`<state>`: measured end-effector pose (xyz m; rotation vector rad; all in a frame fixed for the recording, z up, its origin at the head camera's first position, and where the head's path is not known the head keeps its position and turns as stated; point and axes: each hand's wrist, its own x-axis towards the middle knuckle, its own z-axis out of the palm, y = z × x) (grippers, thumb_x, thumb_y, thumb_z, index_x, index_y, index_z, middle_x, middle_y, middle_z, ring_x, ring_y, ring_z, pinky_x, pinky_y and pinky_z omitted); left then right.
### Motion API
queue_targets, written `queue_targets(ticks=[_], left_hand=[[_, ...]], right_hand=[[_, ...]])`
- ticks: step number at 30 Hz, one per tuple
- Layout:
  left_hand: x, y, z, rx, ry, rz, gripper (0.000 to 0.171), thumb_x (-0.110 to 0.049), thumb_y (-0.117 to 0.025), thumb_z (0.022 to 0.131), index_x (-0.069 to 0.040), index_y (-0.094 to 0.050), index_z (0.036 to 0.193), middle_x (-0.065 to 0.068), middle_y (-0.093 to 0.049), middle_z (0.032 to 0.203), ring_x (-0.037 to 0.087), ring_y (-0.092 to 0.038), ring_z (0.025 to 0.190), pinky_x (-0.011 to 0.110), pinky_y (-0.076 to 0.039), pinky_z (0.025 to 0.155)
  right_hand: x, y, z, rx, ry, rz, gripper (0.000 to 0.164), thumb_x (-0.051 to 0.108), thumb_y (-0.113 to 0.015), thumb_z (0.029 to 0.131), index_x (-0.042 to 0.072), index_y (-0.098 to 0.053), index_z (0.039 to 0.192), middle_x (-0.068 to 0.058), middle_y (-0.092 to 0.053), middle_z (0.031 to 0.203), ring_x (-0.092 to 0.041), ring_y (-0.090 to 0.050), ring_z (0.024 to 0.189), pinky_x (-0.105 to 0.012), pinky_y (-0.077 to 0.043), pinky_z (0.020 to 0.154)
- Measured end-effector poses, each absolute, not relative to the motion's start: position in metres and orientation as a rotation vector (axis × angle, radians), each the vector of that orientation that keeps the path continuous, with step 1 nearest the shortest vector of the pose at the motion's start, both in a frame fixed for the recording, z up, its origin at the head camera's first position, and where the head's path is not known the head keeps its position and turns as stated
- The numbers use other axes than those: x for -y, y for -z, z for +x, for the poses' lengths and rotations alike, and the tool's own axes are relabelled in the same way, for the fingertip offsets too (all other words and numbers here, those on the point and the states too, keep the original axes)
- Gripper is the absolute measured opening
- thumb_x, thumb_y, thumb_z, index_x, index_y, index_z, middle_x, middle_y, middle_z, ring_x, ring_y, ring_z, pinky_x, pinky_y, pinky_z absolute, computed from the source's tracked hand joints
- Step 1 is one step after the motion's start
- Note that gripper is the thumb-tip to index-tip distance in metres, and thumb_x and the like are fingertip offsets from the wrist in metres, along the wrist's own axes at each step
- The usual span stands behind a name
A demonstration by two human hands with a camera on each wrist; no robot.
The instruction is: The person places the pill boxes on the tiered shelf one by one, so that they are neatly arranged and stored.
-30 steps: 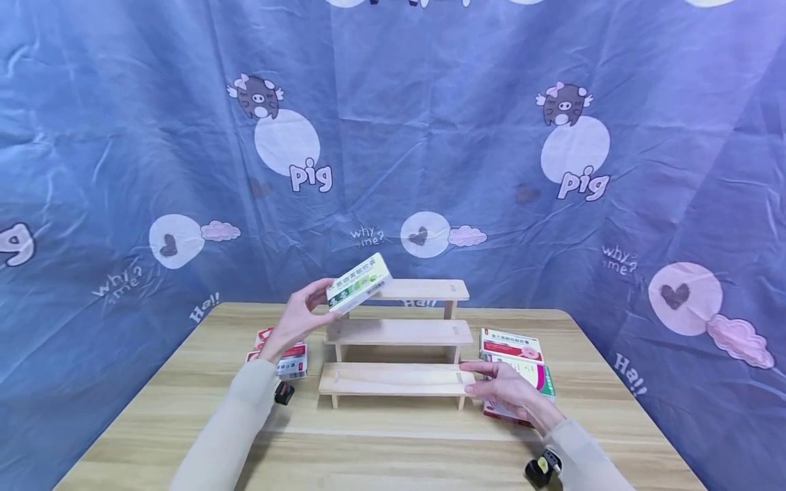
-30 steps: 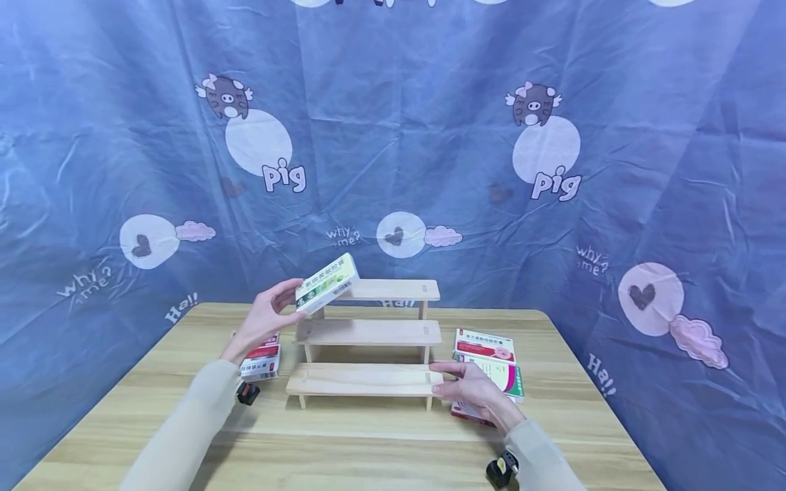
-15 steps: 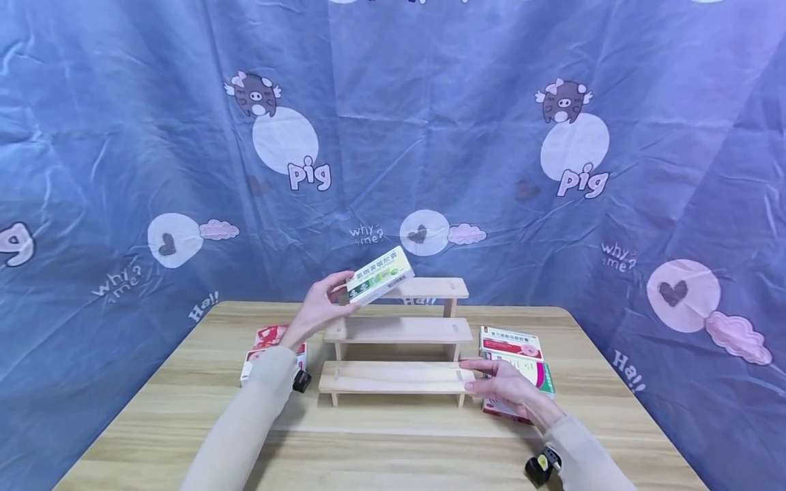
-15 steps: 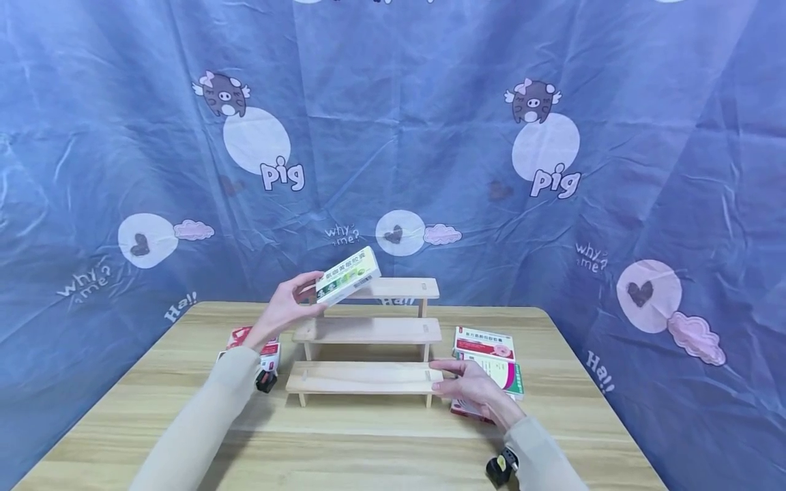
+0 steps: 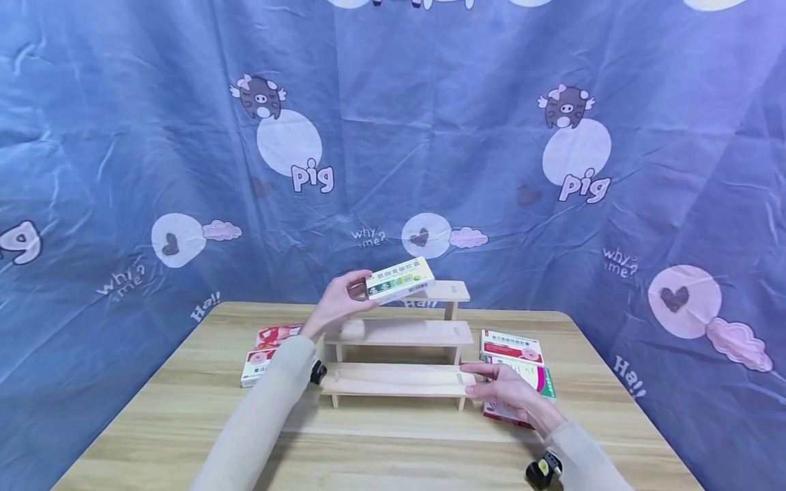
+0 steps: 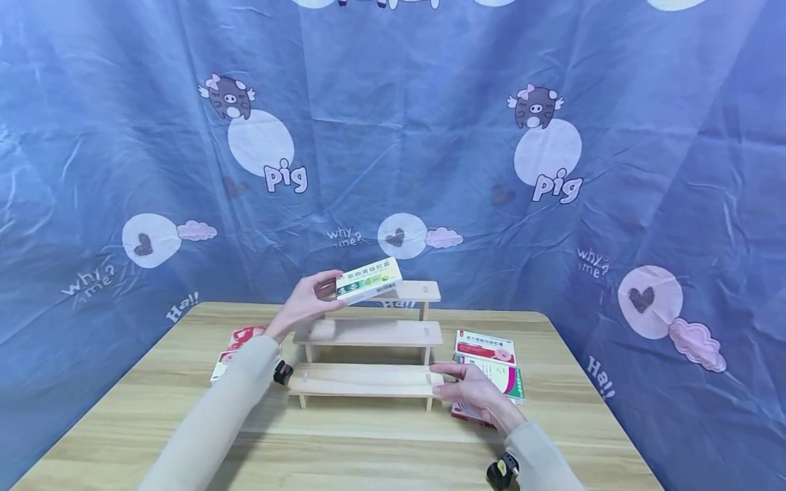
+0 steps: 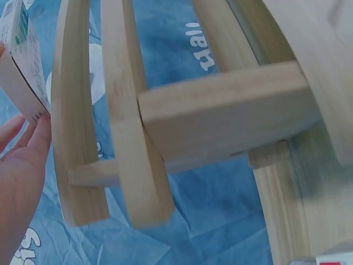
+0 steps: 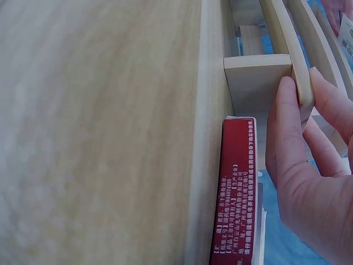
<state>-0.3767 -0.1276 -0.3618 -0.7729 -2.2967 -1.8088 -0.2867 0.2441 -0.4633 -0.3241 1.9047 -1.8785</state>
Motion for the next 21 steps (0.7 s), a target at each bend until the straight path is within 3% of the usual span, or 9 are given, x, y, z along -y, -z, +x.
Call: queue_targets(ticks=[14,21], left_hand=[[0.106,0.357,-0.389,2.350,1.948,-0.839,0.062,0.006,-0.073,0.080,0.007,-0.048,0.137,0.019,-0.044,0.144,0.035,-0.052,0.129,0.026,-0.053,0.095],[0.096,0.350,-0.398,2.477,1.843,-0.888,0.060,0.006,-0.073,0.080,0.007,-0.049,0.135,0.024,-0.055,0.136,0.032,-0.057,0.124,0.030,-0.052,0.098]], right_hand=[[-0.244,0.463,-0.289,-1.835,1.927,-0.344,0.055,-0.002,-0.063,0.090,-0.010,-0.043,0.141,-0.008,-0.070,0.111,-0.015,-0.069,0.095,-0.028,-0.058,0.083],[-0.244,0.462,-0.288,-1.853,1.910,-0.342,0.055,-0.001,-0.064,0.090,-0.009,-0.044,0.141,-0.006,-0.070,0.110,-0.014,-0.069,0.094,-0.028,-0.059,0.083]])
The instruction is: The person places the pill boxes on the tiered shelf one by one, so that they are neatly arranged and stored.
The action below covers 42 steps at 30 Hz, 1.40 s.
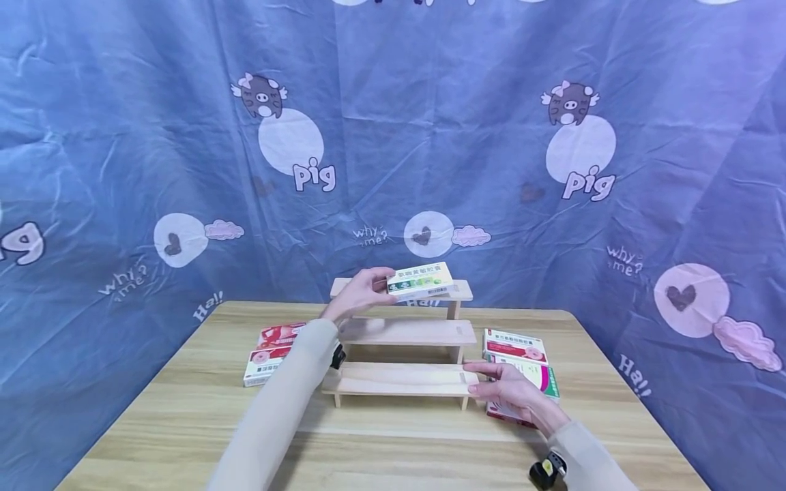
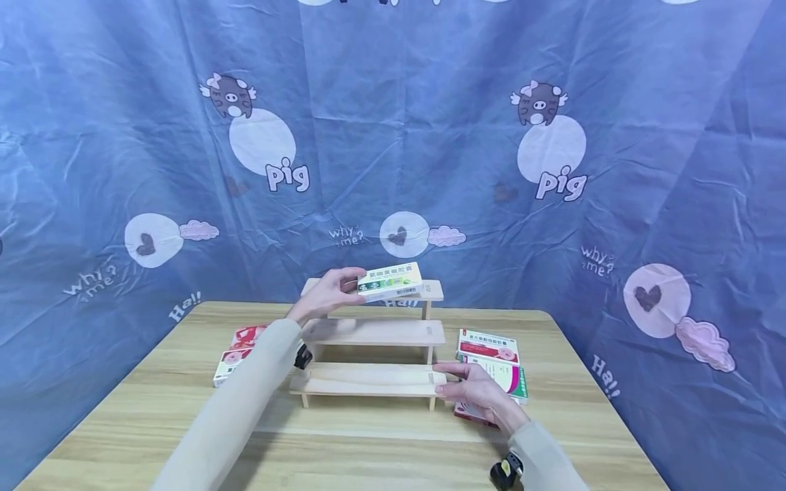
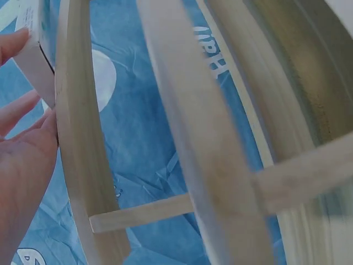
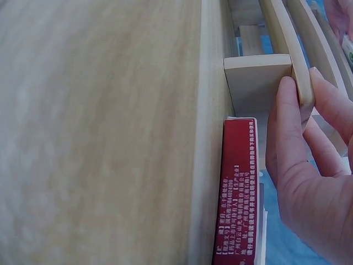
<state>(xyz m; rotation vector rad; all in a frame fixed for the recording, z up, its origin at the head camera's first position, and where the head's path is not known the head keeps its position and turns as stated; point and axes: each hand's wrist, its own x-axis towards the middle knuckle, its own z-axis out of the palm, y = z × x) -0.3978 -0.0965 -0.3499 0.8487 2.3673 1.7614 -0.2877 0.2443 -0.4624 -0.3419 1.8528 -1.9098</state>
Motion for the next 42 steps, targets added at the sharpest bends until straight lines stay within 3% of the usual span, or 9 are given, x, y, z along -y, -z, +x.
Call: queue_targets(ticks=[5,11,27,38,42], left_hand=[[0.089,0.344,-0.404,-2.459,-1.646,0.851,0.065,0.000,-0.075,0.080,0.005,-0.048,0.138,0.022,-0.059,0.133,0.029,-0.059,0.122,0.033,-0.050,0.102],[0.082,0.343,-0.410,-2.386,-1.705,0.826,0.073,0.005,-0.075,0.078,0.008,-0.040,0.142,0.025,-0.050,0.141,0.034,-0.051,0.131,0.039,-0.044,0.109],[0.072,0.343,-0.417,-2.436,-1.676,0.800,0.070,0.008,-0.075,0.075,0.004,-0.042,0.137,0.023,-0.048,0.142,0.033,-0.046,0.135,0.036,-0.039,0.114],[0.073,0.342,-0.417,-2.395,-1.682,0.788,0.075,0.008,-0.073,0.078,0.005,-0.036,0.142,0.028,-0.037,0.151,0.035,-0.040,0.140,0.038,-0.036,0.116],[0.073,0.344,-0.414,-2.404,-1.674,0.778,0.081,0.005,-0.075,0.078,0.004,-0.032,0.147,0.024,-0.033,0.155,0.034,-0.038,0.141,0.039,-0.034,0.117]], right_hand=[[-0.246,0.462,-0.287,-1.856,1.918,-0.338,0.055,0.000,-0.064,0.090,-0.008,-0.045,0.140,-0.006,-0.070,0.111,-0.013,-0.068,0.094,-0.028,-0.058,0.083],[-0.246,0.463,-0.286,-1.838,1.923,-0.340,0.054,0.000,-0.063,0.091,-0.008,-0.044,0.141,-0.007,-0.070,0.113,-0.014,-0.068,0.096,-0.029,-0.058,0.087],[-0.246,0.463,-0.287,-1.902,1.876,-0.321,0.055,0.003,-0.067,0.089,-0.004,-0.048,0.140,-0.008,-0.070,0.114,-0.014,-0.068,0.095,-0.026,-0.058,0.081],[-0.247,0.465,-0.290,-1.836,1.911,-0.330,0.053,0.002,-0.066,0.089,-0.004,-0.050,0.139,-0.007,-0.070,0.115,-0.017,-0.069,0.099,-0.028,-0.058,0.086],[-0.247,0.467,-0.287,-1.834,1.918,-0.313,0.052,0.002,-0.067,0.089,-0.003,-0.051,0.138,-0.008,-0.070,0.115,-0.016,-0.069,0.098,-0.028,-0.058,0.085]])
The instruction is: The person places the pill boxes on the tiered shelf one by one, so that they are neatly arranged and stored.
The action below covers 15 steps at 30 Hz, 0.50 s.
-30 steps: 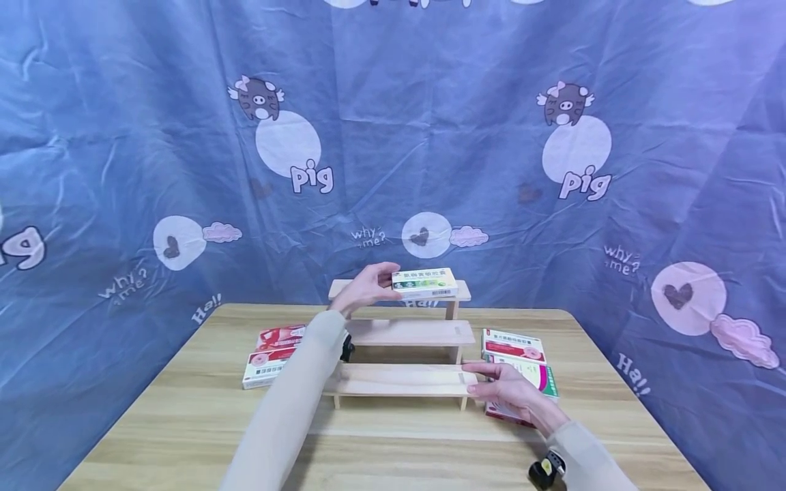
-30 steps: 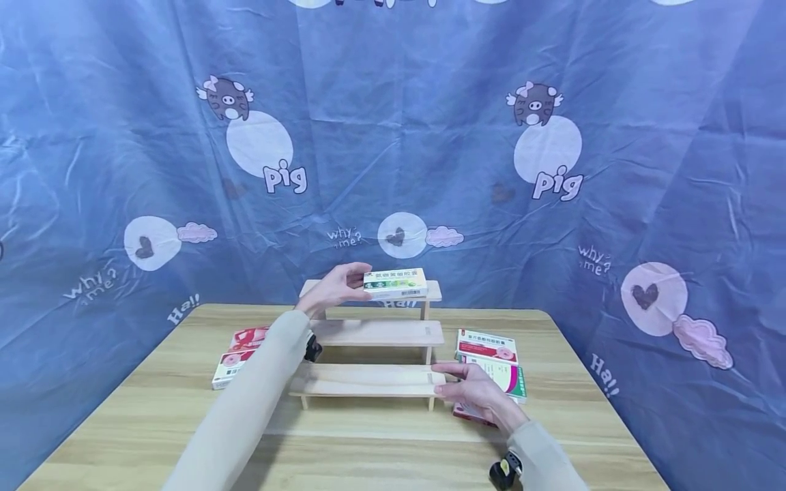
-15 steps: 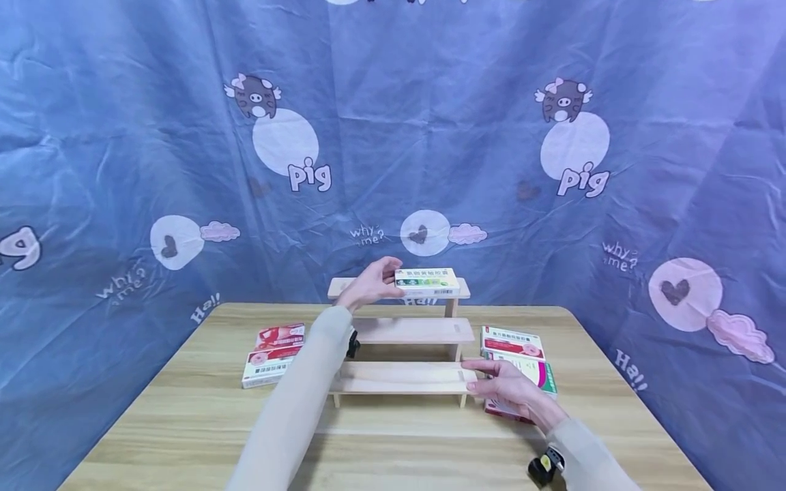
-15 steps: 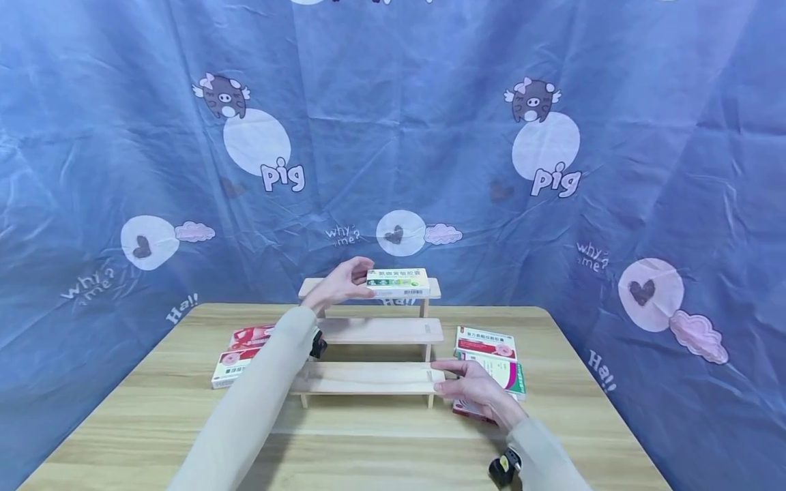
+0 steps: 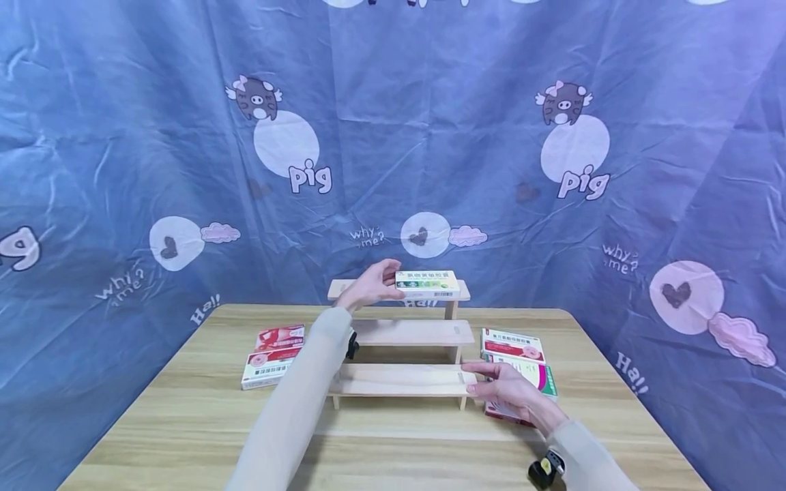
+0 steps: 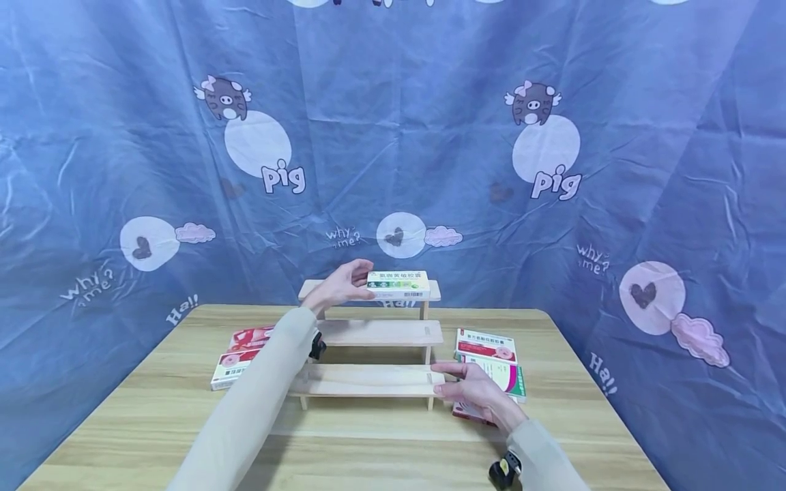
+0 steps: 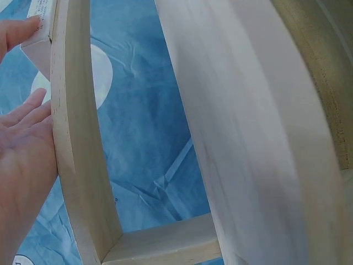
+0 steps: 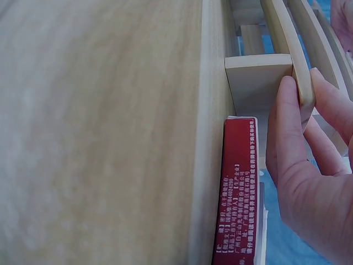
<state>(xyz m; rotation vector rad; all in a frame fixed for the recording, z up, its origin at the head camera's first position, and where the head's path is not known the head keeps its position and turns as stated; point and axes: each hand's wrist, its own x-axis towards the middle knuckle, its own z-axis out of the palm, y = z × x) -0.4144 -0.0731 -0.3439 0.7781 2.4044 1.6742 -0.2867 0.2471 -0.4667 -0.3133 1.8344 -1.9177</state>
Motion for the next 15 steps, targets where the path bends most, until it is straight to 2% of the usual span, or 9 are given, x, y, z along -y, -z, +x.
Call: queue_targets(ticks=[4,7,11,15], left_hand=[[0.078,0.347,-0.410,-2.432,-1.657,0.745,0.091,-0.004,-0.079,0.077,0.002,-0.027,0.151,0.018,-0.031,0.158,0.033,-0.038,0.142,0.039,-0.034,0.117],[0.083,0.350,-0.409,-2.472,-1.675,0.716,0.091,-0.014,-0.082,0.078,0.000,-0.030,0.151,0.017,-0.036,0.155,0.034,-0.042,0.139,0.041,-0.037,0.115],[0.090,0.349,-0.406,-2.530,-1.709,0.678,0.080,-0.024,-0.080,0.081,-0.005,-0.039,0.148,0.019,-0.048,0.146,0.034,-0.050,0.132,0.043,-0.042,0.111],[0.097,0.344,-0.402,-2.561,-1.719,0.714,0.063,-0.022,-0.074,0.087,-0.006,-0.047,0.142,0.023,-0.054,0.138,0.032,-0.056,0.124,0.043,-0.047,0.106]], right_hand=[[-0.247,0.469,-0.283,-1.854,1.904,-0.306,0.053,0.002,-0.067,0.089,-0.003,-0.051,0.138,-0.008,-0.069,0.115,-0.015,-0.068,0.097,-0.028,-0.058,0.085],[-0.247,0.469,-0.284,-1.861,1.899,-0.309,0.053,0.003,-0.068,0.089,-0.004,-0.050,0.139,-0.009,-0.069,0.115,-0.015,-0.069,0.097,-0.028,-0.058,0.084],[-0.246,0.467,-0.286,-1.860,1.895,-0.317,0.056,0.003,-0.067,0.089,-0.006,-0.047,0.140,-0.009,-0.070,0.115,-0.016,-0.069,0.097,-0.027,-0.058,0.084],[-0.246,0.465,-0.290,-1.850,1.905,-0.319,0.056,0.002,-0.066,0.090,-0.006,-0.045,0.141,-0.009,-0.070,0.116,-0.016,-0.069,0.098,-0.027,-0.058,0.086]])
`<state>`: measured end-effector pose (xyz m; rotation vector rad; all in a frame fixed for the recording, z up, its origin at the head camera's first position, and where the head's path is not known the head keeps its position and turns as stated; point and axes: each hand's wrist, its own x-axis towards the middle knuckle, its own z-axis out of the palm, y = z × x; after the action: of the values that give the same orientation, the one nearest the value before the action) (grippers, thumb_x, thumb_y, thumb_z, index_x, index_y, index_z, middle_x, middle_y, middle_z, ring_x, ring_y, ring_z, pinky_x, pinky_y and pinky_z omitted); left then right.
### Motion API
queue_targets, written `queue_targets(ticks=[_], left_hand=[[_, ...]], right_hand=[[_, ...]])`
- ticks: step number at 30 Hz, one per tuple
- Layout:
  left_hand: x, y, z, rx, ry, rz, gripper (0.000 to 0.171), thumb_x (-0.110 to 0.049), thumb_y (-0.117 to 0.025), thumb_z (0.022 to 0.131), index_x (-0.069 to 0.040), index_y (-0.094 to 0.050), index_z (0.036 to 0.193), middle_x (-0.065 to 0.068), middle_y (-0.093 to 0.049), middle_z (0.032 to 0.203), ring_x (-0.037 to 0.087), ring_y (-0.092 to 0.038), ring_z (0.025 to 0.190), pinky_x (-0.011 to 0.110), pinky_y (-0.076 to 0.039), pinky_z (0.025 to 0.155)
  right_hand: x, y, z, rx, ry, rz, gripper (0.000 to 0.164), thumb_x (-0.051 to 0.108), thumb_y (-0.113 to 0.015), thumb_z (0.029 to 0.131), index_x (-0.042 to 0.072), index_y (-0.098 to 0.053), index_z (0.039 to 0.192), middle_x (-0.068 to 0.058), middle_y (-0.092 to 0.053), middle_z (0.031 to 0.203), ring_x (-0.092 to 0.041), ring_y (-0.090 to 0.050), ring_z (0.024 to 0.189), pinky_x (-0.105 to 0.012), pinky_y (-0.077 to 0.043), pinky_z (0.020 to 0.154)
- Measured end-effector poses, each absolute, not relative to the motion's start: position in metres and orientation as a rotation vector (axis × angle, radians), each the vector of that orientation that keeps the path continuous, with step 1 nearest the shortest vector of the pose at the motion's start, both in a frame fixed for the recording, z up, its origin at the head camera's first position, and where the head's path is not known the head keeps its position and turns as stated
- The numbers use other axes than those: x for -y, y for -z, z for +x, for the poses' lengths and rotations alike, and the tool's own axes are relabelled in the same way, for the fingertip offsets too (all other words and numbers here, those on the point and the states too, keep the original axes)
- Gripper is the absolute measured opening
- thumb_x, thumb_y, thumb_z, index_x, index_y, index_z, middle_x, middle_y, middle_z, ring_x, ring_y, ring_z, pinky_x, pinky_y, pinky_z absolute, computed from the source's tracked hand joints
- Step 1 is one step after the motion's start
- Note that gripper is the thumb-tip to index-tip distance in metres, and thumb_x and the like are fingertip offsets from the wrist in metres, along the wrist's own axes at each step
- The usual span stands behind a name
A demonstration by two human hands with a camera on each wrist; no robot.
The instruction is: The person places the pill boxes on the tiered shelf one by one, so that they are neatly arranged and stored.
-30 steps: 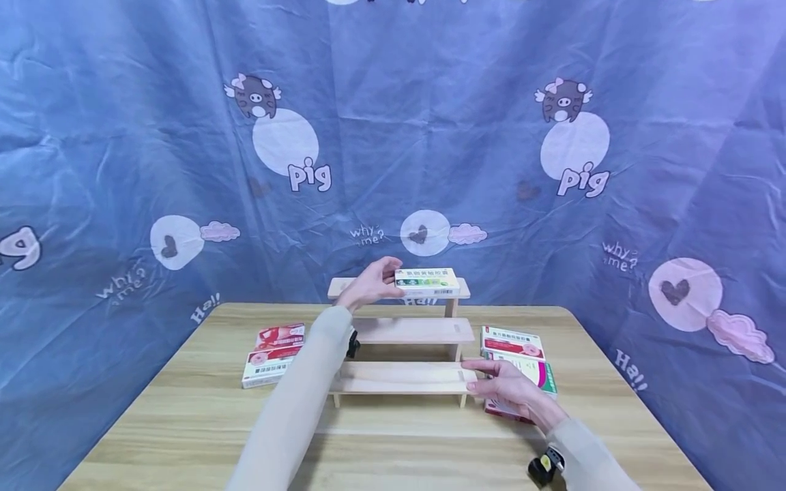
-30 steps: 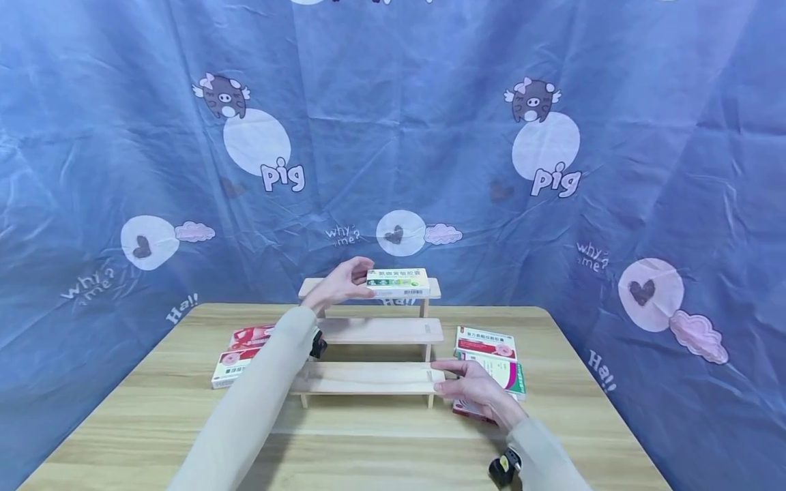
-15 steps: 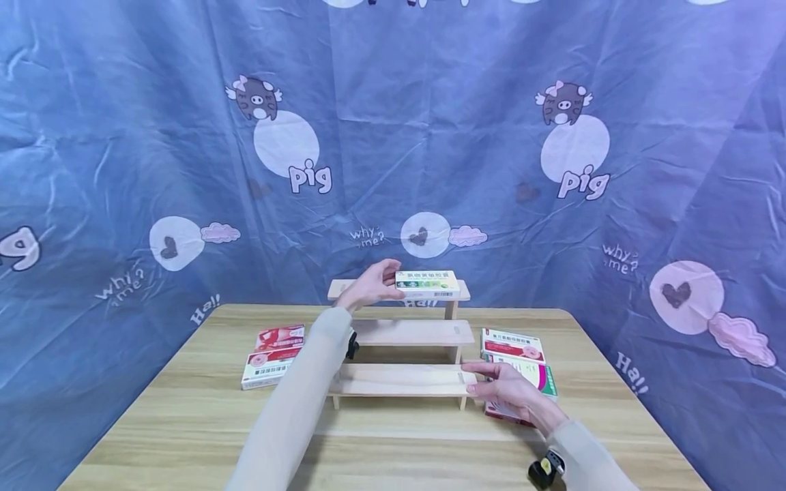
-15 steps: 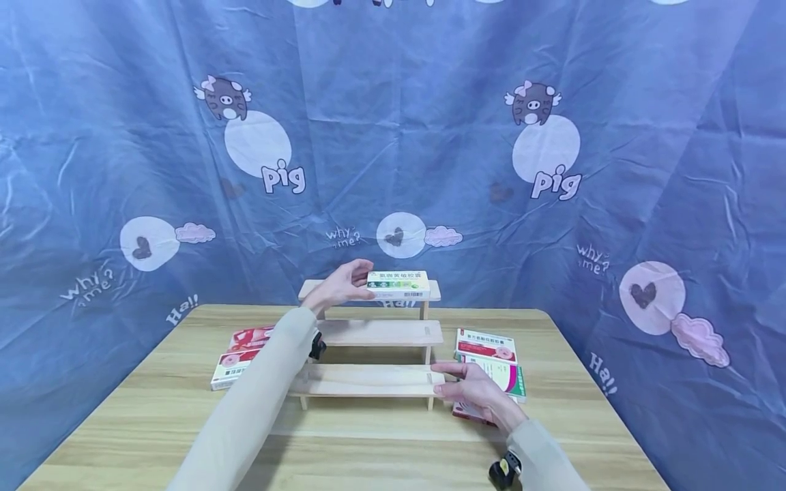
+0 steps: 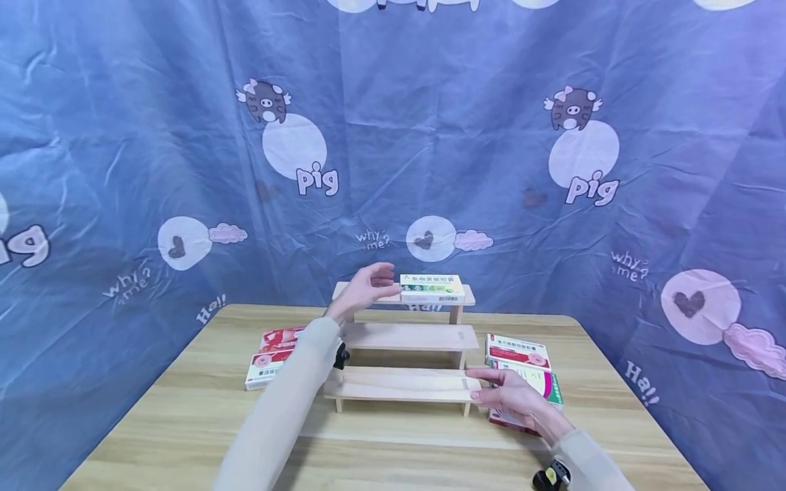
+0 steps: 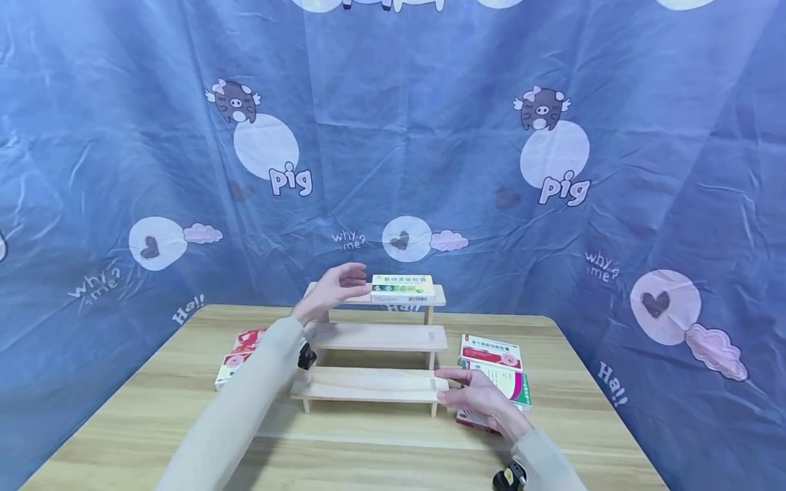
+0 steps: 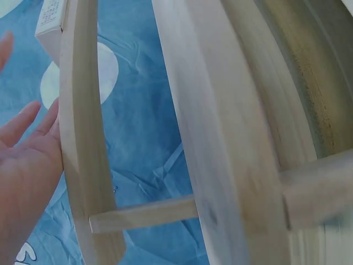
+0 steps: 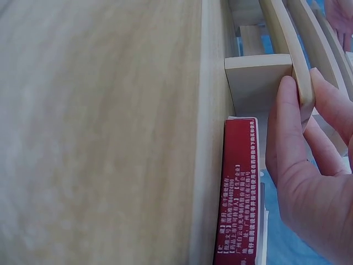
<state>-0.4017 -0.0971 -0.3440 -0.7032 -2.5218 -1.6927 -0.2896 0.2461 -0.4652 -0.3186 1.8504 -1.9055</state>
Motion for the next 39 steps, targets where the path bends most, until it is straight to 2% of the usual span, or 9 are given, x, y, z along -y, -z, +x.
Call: queue_targets(ticks=[6,9,15,19,21,24,30,34,39], left_hand=[[0.112,0.344,-0.394,2.522,1.694,-0.763,0.042,-0.016,-0.069,0.091,-0.005,-0.059,0.130,0.018,-0.064,0.126,0.025,-0.064,0.113,0.037,-0.053,0.097],[0.122,0.345,-0.390,2.525,1.701,-0.790,0.037,-0.015,-0.069,0.091,-0.003,-0.062,0.125,0.018,-0.068,0.119,0.025,-0.066,0.108,0.035,-0.054,0.095],[0.145,0.347,-0.383,2.576,1.639,-0.863,0.038,-0.018,-0.069,0.091,0.000,-0.063,0.124,0.017,-0.070,0.113,0.037,-0.067,0.103,0.044,-0.057,0.088],[0.156,0.348,-0.376,2.610,1.611,-0.858,0.036,-0.021,-0.069,0.091,-0.004,-0.064,0.123,0.016,-0.071,0.112,0.025,-0.070,0.096,0.050,-0.055,0.087],[0.160,0.349,-0.372,2.610,1.652,-0.853,0.037,-0.021,-0.069,0.091,-0.003,-0.063,0.124,0.020,-0.069,0.114,0.026,-0.069,0.096,0.057,-0.053,0.089],[0.168,0.353,-0.367,2.612,1.705,-0.827,0.037,-0.020,-0.068,0.092,-0.003,-0.063,0.124,0.023,-0.068,0.116,0.033,-0.068,0.095,0.056,-0.054,0.088],[0.188,0.363,-0.358,2.607,1.727,-0.803,0.040,-0.018,-0.068,0.092,0.001,-0.060,0.126,0.021,-0.069,0.113,0.041,-0.066,0.097,0.041,-0.059,0.081],[0.202,0.364,-0.347,2.595,1.713,-0.799,0.043,-0.019,-0.067,0.092,0.004,-0.058,0.127,0.024,-0.066,0.119,0.039,-0.065,0.103,0.040,-0.058,0.082],[0.222,0.372,-0.338,2.593,1.669,-0.762,0.040,-0.023,-0.067,0.093,0.001,-0.061,0.125,0.023,-0.066,0.120,0.032,-0.067,0.102,0.040,-0.058,0.085]], right_hand=[[-0.247,0.465,-0.289,-1.860,1.897,-0.312,0.055,0.002,-0.065,0.090,-0.005,-0.047,0.141,-0.008,-0.070,0.115,-0.015,-0.069,0.098,-0.026,-0.057,0.085],[-0.246,0.464,-0.290,-1.882,1.882,-0.315,0.055,0.002,-0.066,0.090,-0.004,-0.047,0.141,-0.008,-0.069,0.116,-0.015,-0.068,0.097,-0.026,-0.057,0.085],[-0.245,0.462,-0.291,-1.917,1.858,-0.314,0.055,0.004,-0.067,0.089,-0.004,-0.048,0.140,-0.008,-0.069,0.117,-0.015,-0.068,0.098,-0.026,-0.057,0.085],[-0.245,0.462,-0.290,-1.903,1.872,-0.292,0.055,0.004,-0.066,0.090,-0.004,-0.047,0.141,-0.008,-0.069,0.116,-0.016,-0.068,0.098,-0.028,-0.058,0.086],[-0.245,0.462,-0.290,-1.900,1.879,-0.282,0.054,0.004,-0.066,0.090,-0.004,-0.048,0.140,-0.007,-0.069,0.116,-0.016,-0.069,0.098,-0.028,-0.058,0.085],[-0.245,0.464,-0.289,-1.885,1.887,-0.282,0.053,0.004,-0.066,0.090,-0.003,-0.049,0.140,-0.007,-0.069,0.116,-0.016,-0.069,0.098,-0.028,-0.058,0.085],[-0.246,0.466,-0.290,-1.883,1.889,-0.305,0.053,0.003,-0.067,0.090,-0.003,-0.050,0.139,-0.007,-0.069,0.115,-0.016,-0.069,0.098,-0.028,-0.058,0.085],[-0.246,0.467,-0.291,-1.874,1.885,-0.323,0.053,0.004,-0.067,0.090,-0.004,-0.049,0.139,-0.007,-0.069,0.116,-0.015,-0.068,0.098,-0.028,-0.057,0.087],[-0.245,0.467,-0.292,-1.865,1.884,-0.307,0.053,0.004,-0.066,0.091,-0.004,-0.048,0.140,-0.007,-0.070,0.113,-0.014,-0.068,0.097,-0.027,-0.057,0.086]])
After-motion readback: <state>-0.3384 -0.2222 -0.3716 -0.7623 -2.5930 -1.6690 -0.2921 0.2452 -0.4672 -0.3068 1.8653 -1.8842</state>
